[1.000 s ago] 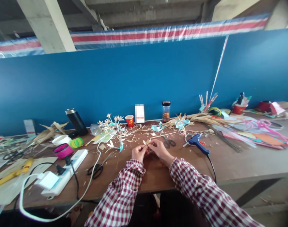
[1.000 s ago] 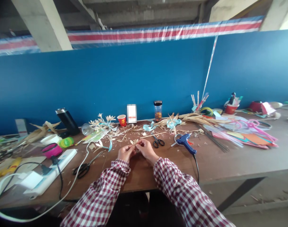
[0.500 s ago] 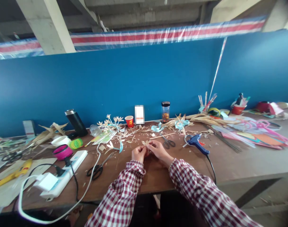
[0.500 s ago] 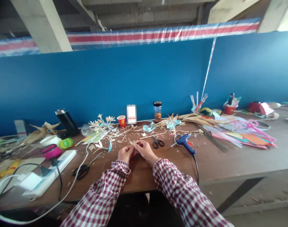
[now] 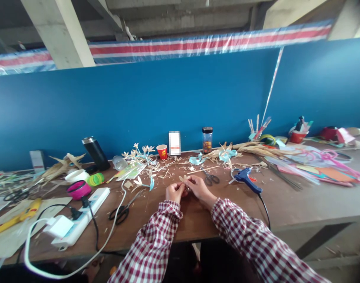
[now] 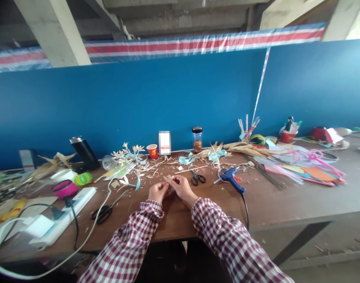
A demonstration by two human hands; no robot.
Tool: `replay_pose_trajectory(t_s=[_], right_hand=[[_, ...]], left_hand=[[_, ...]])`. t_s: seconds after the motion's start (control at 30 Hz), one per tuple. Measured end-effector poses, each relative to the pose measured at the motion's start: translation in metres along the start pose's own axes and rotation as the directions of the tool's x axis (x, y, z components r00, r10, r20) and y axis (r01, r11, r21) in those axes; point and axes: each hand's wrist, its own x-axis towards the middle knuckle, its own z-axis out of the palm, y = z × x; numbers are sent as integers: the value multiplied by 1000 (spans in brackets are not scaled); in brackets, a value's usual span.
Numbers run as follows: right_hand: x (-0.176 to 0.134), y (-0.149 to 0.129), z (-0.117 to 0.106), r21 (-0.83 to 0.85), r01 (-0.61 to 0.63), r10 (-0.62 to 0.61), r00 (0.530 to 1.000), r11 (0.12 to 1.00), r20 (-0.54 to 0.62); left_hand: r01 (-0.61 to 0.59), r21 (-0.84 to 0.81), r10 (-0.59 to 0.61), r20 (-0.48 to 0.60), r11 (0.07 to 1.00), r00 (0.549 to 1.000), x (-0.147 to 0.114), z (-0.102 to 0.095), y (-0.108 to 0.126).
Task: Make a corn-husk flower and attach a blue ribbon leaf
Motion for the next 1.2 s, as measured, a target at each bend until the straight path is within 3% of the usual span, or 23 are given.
replay_pose_trajectory(t_s=[0.57,1.2], right_hand=[[3,0,-5,105,-99,95,995,990,36],[3,1,-3,136,-120,114,992,983,50]], left_hand=[[6,-75,2,102,997,995,1,-3,-3],[-39,-44,39,3,998,999,-2,-1,1]])
